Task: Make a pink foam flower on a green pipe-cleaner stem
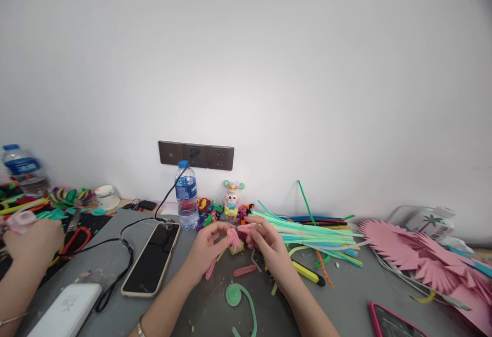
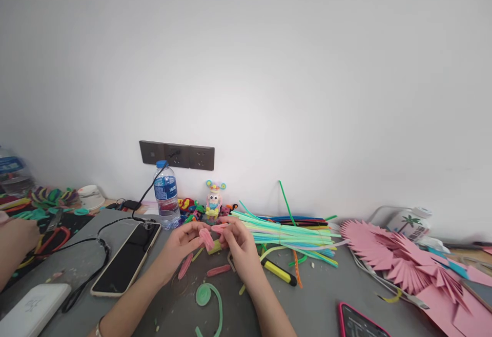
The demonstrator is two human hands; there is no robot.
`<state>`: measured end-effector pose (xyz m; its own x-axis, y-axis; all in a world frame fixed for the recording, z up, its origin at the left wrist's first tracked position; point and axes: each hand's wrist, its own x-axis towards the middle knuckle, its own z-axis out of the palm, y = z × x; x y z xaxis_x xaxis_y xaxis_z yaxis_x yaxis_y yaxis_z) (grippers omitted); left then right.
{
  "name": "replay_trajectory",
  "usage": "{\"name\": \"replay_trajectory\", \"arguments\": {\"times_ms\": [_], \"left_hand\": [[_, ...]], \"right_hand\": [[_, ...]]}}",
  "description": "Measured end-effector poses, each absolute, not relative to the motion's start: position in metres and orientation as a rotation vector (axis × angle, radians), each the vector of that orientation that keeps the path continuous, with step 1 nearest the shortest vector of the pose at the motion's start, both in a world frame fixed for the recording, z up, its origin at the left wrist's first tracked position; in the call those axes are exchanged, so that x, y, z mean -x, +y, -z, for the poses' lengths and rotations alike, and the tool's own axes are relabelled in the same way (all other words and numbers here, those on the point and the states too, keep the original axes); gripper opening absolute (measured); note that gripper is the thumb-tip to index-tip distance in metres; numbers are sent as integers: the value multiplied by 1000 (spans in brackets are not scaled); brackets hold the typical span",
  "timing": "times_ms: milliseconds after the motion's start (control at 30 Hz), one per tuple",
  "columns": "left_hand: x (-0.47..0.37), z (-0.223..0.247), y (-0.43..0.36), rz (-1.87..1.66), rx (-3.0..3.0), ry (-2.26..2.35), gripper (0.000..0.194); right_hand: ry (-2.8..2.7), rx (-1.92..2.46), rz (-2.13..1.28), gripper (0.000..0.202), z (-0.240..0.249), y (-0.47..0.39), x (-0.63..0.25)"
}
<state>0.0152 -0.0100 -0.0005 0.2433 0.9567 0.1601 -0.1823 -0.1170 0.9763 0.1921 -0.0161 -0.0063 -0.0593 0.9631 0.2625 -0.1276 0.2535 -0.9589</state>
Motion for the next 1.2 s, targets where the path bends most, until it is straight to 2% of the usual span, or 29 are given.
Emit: {"name": "replay_trajectory", "arguments": {"times_ms": [267, 500, 733, 900, 1100, 1200], "left_hand": [[-16, 2, -12, -1161, -1316, 717, 18], [-15, 2, -12, -1126, -1232, 702, 21], [-15, 1, -12, -1128, -1192, 733, 26], [-14, -7, -15, -1119, -1160, 746, 24], [-13, -13, -18, -1074, -1120, 777, 25], [-13, -13, -18, -1095, -1105, 748, 22]], "right_hand": [[-1296, 892, -1223, 42, -2, -20, -189], [-1229, 856, -1368, 42, -1, -23, -186], [-1243, 882, -1323, 40, 1, -20, -191], [-1402, 935, -1133, 34, 1, -19, -198], [-1809, 1035, -626, 16, -2, -22, -203], [-1908, 1050, -488, 15, -5, -24, -203]]}}
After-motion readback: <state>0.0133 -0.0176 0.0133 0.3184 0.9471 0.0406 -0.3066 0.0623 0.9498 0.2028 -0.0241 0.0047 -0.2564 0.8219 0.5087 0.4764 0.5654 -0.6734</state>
